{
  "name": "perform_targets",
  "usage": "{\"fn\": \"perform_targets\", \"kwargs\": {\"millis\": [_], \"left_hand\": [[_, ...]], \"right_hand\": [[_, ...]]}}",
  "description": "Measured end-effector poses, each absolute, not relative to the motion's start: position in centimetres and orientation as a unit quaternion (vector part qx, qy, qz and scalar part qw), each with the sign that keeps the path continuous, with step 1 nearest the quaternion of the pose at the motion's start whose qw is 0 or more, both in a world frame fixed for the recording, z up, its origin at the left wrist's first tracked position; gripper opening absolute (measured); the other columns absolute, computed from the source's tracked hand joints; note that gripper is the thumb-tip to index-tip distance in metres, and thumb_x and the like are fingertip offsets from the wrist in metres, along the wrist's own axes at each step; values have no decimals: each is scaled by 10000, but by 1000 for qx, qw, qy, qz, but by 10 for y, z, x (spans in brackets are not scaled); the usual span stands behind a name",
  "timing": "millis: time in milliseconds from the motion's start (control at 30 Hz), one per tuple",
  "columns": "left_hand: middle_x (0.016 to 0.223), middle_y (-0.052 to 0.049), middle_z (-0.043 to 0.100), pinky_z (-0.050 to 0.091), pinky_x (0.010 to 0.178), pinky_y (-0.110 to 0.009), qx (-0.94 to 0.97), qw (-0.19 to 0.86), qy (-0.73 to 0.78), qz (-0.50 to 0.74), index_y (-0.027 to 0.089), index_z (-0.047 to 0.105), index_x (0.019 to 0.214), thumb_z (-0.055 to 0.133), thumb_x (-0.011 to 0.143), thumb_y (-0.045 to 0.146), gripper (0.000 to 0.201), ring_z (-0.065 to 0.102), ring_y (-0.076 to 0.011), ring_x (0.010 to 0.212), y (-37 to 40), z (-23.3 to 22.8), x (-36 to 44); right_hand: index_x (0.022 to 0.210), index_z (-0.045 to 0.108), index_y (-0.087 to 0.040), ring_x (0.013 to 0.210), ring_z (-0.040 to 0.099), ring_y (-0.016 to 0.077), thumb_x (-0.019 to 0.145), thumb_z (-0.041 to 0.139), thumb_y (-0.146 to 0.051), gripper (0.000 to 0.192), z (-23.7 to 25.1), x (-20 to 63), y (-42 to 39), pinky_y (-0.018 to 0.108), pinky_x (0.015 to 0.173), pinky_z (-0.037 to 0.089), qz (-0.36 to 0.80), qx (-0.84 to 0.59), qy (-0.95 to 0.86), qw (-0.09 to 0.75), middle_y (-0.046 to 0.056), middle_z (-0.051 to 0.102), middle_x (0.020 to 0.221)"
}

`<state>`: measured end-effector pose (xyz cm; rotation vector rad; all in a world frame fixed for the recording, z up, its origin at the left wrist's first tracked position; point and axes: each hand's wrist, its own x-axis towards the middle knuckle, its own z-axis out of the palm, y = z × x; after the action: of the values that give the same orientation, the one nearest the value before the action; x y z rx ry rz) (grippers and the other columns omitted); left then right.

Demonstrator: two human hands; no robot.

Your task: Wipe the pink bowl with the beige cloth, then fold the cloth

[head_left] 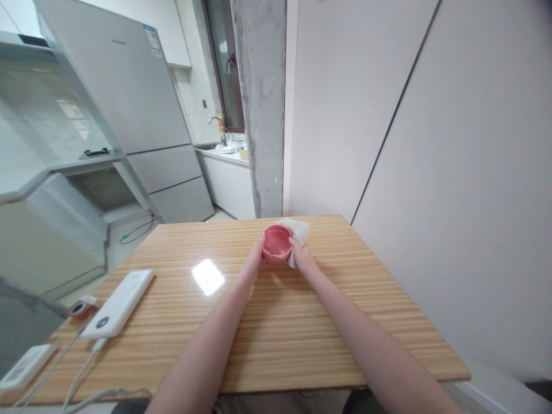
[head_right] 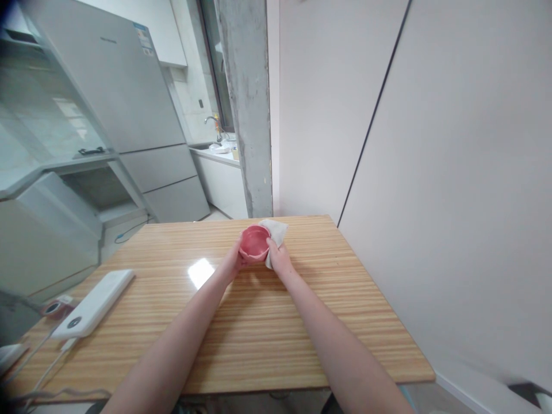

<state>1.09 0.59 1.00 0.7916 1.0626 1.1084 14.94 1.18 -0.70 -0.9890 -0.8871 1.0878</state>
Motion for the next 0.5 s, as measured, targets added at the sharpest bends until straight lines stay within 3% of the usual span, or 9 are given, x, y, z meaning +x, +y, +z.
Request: {"fn": "perform_targets", "kwargs": {"millis": [100,267,400,500], "left_hand": [[1133,-86,666,519,739,-323,320,649,457,518,194,625,1146,467,805,645,587,624,-258,1019,4,14,12],[1161,-77,651,511,776,-290,298,630,406,592,180,620,1136,433,825,639,586,613,-218,1034,2,14,18],[1088,-75,664,500,711,-257,356,618,424,559,205,590,1152,629,745,539,528,639,-180,895,0,12,17],[1015,-68,671,493,676,-245,385,646,440,491,218,540,1190,737,672,446,600,646,-159,795,-2,12,14]], "right_hand": [[965,684,-194,1131,586,215,798,554,-473,350,-8,145,14,369,1048,390,543,-426,-334,641,35,716,1044],[980,656,-189,955,665,217,812,539,-489,363,-9,124,9,370,878,525,671,-334,-276,602,44,731,981],[922,653,-192,897,679,206,829,520,-451,306,-5,131,11,337,815,551,669,-329,-246,619,42,739,920],[873,650,-196,853,686,197,829,510,-387,241,-3,145,17,312,788,556,642,-349,-225,644,33,741,853]]}}
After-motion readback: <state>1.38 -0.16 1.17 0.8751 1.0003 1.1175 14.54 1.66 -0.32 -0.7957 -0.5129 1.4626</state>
